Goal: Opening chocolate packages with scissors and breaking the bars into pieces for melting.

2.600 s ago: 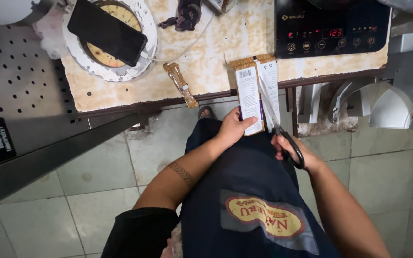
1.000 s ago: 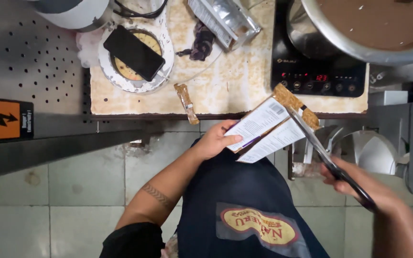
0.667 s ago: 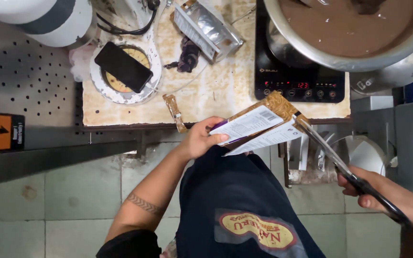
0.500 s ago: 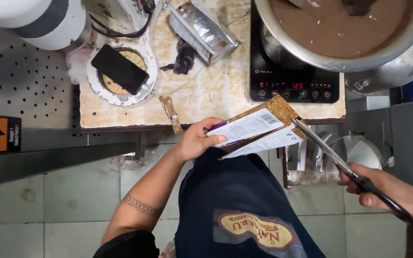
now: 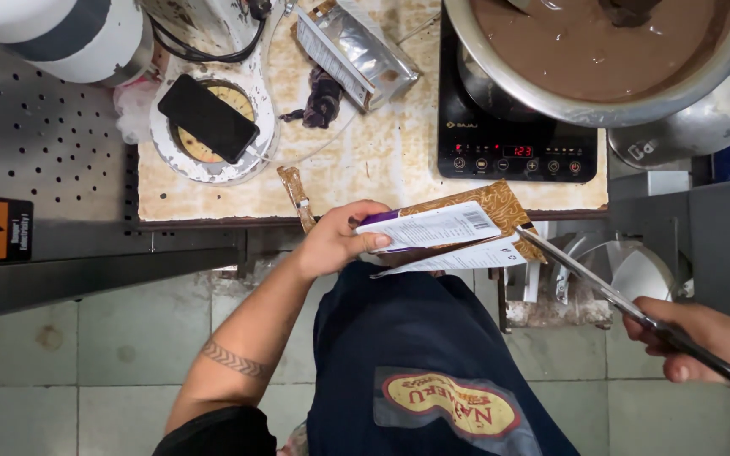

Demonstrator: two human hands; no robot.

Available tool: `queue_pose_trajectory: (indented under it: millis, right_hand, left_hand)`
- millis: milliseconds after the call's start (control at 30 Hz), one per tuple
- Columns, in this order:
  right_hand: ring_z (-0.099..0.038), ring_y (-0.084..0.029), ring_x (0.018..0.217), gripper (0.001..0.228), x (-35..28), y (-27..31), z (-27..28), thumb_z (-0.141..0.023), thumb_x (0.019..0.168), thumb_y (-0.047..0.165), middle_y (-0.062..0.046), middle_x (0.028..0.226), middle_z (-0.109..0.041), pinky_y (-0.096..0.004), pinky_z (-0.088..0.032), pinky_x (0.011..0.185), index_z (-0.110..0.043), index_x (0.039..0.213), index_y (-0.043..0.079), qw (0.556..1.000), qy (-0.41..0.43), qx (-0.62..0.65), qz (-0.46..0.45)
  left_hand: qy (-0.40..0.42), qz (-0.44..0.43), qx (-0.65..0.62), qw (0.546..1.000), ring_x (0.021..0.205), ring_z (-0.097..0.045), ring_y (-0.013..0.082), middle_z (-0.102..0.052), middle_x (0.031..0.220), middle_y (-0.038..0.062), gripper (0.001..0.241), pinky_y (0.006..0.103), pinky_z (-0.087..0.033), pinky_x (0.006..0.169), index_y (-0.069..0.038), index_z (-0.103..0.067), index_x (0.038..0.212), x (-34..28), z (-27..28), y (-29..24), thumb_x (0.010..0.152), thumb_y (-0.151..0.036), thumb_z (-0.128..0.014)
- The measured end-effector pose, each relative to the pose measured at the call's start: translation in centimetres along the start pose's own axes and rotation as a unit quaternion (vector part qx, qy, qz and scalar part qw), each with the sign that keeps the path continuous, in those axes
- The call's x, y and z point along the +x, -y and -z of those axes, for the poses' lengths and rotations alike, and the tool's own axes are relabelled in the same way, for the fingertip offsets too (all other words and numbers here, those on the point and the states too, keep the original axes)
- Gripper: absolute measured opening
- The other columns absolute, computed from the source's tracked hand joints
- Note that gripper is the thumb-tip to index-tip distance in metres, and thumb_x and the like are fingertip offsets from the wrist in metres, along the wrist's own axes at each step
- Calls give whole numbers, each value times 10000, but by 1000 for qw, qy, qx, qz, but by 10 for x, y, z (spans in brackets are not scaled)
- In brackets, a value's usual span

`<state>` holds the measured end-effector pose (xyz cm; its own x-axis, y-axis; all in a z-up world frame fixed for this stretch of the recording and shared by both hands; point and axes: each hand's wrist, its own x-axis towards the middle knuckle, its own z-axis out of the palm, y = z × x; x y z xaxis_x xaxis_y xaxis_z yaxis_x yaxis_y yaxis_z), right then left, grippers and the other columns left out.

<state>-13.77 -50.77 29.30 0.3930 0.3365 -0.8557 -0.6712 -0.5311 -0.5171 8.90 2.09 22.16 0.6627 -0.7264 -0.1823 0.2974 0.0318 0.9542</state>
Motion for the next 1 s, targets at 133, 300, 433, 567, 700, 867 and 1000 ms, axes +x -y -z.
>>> queue_pose_trajectory:
  millis: [133,300,433,567,700,867,1000]
  right_hand:
    - [-418,-154,749,957,-5,-3,2,-889,489,713,-41,892,-418,-300,-483,641,-461,1058,75,999,5,33,27]
    - [-433,-193,793,979,-6,-8,0,-978,566,645,-67,948,-410,-367,-434,675,-437,1126,51,997,28,72,-8]
    - [-435,-167,766,973,-14,5,-7,-860,508,756,-49,880,-438,-358,-469,706,-469,1082,74,999,-2,15,48]
    - [-714,-188,852,1105,-31,44,-26,-869,455,797,-75,888,-637,-367,-591,764,-552,1279,131,920,-176,-321,-144]
    - [-677,-242,911,1101,-41,51,-47,-913,413,795,-94,947,-652,-398,-583,819,-615,1218,106,899,-277,-315,-127]
    - [-696,-263,769,1125,-41,38,-54,-848,321,791,-119,868,-655,-391,-565,721,-635,1130,39,838,-394,-371,-65]
    - [-631,-212,693,974,-28,35,-58,-844,506,750,-116,769,-599,-374,-538,630,-613,1230,142,953,-196,-223,-54]
  left_hand:
    - [3,-1,-55,998,1067,-645,133,-704,1157,64,391,289,-526,970,36,-616,1280,0,-2,0,920,-41,-748]
    - [-1,-7,-49,999,1075,-647,135,-704,1165,69,399,291,-532,975,39,-610,1293,2,-6,-1,925,-37,-747]
    - [2,-5,-63,998,1085,-647,137,-702,1174,73,399,291,-527,982,42,-609,1293,3,-6,-2,927,-40,-748]
    - [-6,-4,-13,1000,1088,-640,134,-704,1173,69,392,288,-517,984,42,-625,1281,4,-4,-6,920,-40,-757]
    - [-8,-12,-26,1000,1096,-638,135,-700,1178,63,402,289,-513,992,34,-615,1280,7,-4,-1,913,-44,-759]
    - [5,-28,-12,1000,1104,-632,131,-697,1184,61,396,282,-505,999,41,-619,1284,5,-10,-12,926,-59,-755]
    - [4,-5,-11,1000,1096,-627,120,-699,1177,57,398,277,-504,993,38,-633,1286,3,-10,-24,922,-61,-758]
